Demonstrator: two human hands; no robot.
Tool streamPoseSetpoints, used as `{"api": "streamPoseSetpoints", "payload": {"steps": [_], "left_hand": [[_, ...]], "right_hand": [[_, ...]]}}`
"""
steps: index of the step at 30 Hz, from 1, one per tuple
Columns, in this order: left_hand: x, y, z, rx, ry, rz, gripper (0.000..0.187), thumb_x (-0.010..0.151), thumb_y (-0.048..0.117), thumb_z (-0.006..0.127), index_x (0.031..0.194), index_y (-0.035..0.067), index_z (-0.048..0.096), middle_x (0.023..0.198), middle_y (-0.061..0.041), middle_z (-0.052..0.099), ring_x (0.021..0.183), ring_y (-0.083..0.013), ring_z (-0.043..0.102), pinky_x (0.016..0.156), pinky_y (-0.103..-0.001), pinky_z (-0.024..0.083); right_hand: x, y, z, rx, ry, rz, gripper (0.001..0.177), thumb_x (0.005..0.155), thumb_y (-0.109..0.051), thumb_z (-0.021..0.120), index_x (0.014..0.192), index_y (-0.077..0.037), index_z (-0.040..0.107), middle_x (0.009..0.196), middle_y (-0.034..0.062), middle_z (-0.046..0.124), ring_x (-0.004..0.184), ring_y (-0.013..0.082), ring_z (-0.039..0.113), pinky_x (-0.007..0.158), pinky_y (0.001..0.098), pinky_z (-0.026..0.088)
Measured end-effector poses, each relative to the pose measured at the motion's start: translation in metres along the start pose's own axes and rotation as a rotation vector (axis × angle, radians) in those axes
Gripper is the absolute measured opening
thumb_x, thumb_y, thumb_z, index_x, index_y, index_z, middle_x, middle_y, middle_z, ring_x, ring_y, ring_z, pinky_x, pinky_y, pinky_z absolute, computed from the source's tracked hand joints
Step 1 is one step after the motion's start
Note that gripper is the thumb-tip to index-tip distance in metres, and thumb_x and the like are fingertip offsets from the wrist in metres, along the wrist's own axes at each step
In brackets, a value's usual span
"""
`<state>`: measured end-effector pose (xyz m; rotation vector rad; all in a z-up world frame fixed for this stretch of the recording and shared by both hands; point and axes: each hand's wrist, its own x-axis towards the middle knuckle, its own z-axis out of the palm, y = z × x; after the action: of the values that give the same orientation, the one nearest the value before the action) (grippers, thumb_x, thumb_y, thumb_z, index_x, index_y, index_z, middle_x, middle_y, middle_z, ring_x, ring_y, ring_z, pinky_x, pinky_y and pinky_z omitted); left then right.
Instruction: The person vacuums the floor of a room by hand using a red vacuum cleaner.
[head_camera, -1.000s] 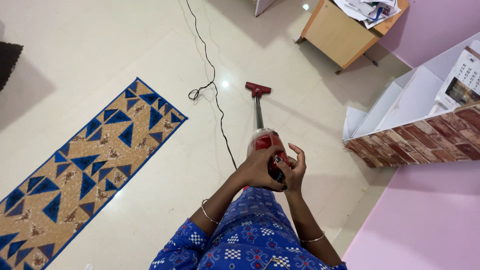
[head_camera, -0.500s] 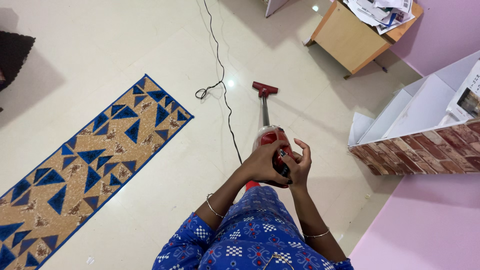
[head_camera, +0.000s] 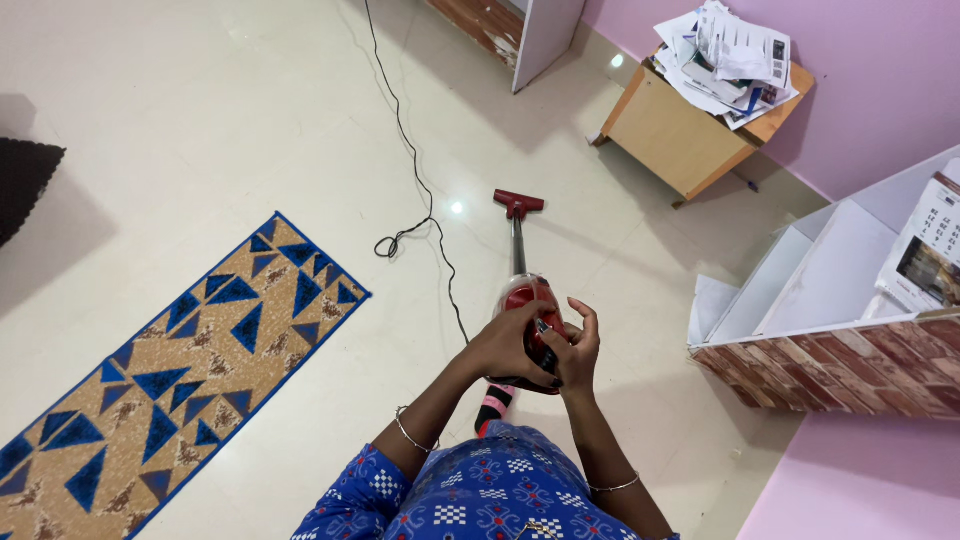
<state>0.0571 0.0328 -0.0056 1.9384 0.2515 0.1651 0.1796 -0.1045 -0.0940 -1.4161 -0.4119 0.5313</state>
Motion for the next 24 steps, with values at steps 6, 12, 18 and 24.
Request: {"api": "streamPoseSetpoints", "payload": {"steps": [6,12,18,24], "left_hand": [[0.067,-0.002,-0.017,0.016,0.006,-0.057,0.116,0.044,0.041,0.088,0.146,0.003,0.047,0.129,-0.022,0.066,0.119,-0.0365,0.067,0.102,-0.041,0.053],[0.129,-0.017,-0.034,0.027,0.053,-0.03,0.116,0.045,0.041,0.092,0.144,0.003,0.046,0.13,-0.022,0.064,0.119,-0.0364,0.065,0.101,-0.041,0.052],[0.178,-0.045,-0.079,-0.021,0.009,-0.006,0.113,0.044,0.04,0.091,0.143,0.006,0.05,0.13,-0.019,0.067,0.117,-0.0343,0.067,0.101,-0.04,0.053],[0.261,-0.089,-0.144,0.043,-0.085,-0.063,0.117,0.041,0.039,0.09,0.145,0.008,0.047,0.127,-0.018,0.067,0.112,-0.0334,0.068,0.096,-0.04,0.056]], "right_hand": [[0.073,-0.007,-0.005,-0.025,-0.008,0.028,0.076,0.072,-0.01,0.076,0.141,-0.004,0.043,0.084,0.0161,0.074,0.072,0.0165,0.071,0.066,0.0282,0.057],[0.14,-0.007,-0.002,-0.034,-0.015,0.035,0.077,0.073,-0.01,0.077,0.143,-0.003,0.044,0.08,0.0147,0.07,0.069,0.0151,0.066,0.064,0.0273,0.053],[0.191,-0.017,0.033,-0.054,-0.041,0.0,0.078,0.077,-0.011,0.075,0.145,-0.003,0.038,0.083,0.0136,0.074,0.072,0.0131,0.068,0.068,0.0256,0.054],[0.277,-0.021,0.077,-0.1,0.029,0.022,0.08,0.079,-0.012,0.074,0.148,-0.003,0.035,0.081,0.0133,0.073,0.071,0.0136,0.069,0.068,0.0264,0.055]]}}
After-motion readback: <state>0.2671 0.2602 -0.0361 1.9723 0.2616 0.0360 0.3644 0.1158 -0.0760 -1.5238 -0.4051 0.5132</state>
